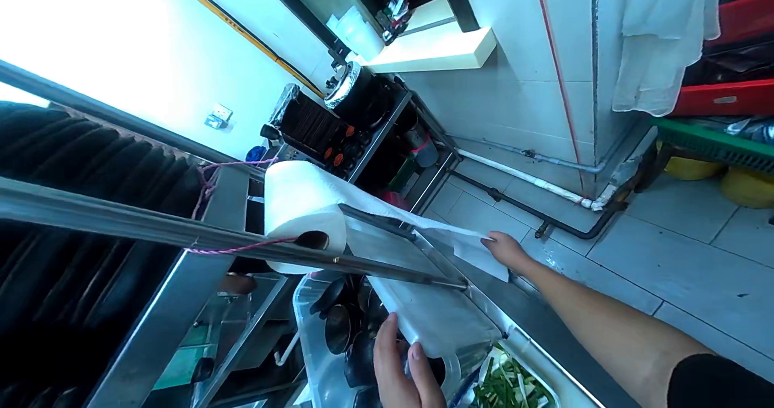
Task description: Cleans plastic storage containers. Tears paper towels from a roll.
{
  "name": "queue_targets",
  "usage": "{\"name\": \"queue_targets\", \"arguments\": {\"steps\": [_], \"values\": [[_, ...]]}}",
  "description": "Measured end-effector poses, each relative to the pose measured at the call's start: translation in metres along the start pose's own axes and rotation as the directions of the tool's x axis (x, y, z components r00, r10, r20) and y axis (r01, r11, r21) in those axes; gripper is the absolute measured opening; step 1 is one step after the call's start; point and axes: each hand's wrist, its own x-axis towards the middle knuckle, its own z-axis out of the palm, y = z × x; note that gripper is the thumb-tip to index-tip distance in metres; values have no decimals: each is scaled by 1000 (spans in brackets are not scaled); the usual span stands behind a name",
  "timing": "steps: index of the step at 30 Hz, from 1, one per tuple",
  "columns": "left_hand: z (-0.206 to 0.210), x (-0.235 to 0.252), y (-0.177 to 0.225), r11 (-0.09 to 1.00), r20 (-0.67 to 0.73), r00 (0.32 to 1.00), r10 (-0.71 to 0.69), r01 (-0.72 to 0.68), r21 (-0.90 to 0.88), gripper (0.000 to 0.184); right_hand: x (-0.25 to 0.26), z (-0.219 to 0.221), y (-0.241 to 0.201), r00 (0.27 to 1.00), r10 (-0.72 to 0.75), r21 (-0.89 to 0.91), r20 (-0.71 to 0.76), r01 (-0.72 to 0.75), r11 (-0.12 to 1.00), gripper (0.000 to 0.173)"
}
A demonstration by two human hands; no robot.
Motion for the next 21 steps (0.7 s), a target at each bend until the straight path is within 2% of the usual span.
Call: {"name": "queue_targets", "arguments": {"steps": [2, 4, 7, 11, 12, 14, 17, 19, 21], "values": [[6, -6, -3, 1000, -9, 1000, 19, -19, -18, 66, -11, -22, -9, 989, 108, 273, 104, -133, 953, 46], [8, -8, -5, 999, -23, 999, 39, -40, -23, 67, -17, -43, -17, 966, 150, 425, 213, -229, 876, 47], [9, -9, -4, 998, -26, 999, 29, -30, -50, 67, -22, -69, -31, 928, 203, 500, 313, -342, 795, 47], [11, -10, -3, 996, -33, 999, 20, -22, -88, 67, -23, -86, -27, 938, 187, 529, 293, -322, 785, 54], [11, -10, -3, 995, -35, 999, 16, -20, -95, 67, -24, -89, -27, 942, 176, 518, 285, -306, 799, 55], [11, -10, -3, 994, -34, 999, 10, -13, -106, 68, -22, -90, -24, 959, 128, 455, 252, -234, 859, 42], [11, -9, -2, 994, -35, 999, 4, -8, -113, 69, -15, -80, -22, 987, 11, 173, 162, -39, 984, 36], [11, -9, -2, 993, -34, 999, 1, -5, -120, 68, -6, -68, -22, 990, -69, -48, 120, 75, 996, 49], [12, -9, -3, 992, -31, 1000, -4, 0, -126, 68, -1, -55, -31, 980, -183, -141, 76, 193, 971, 54]]}}
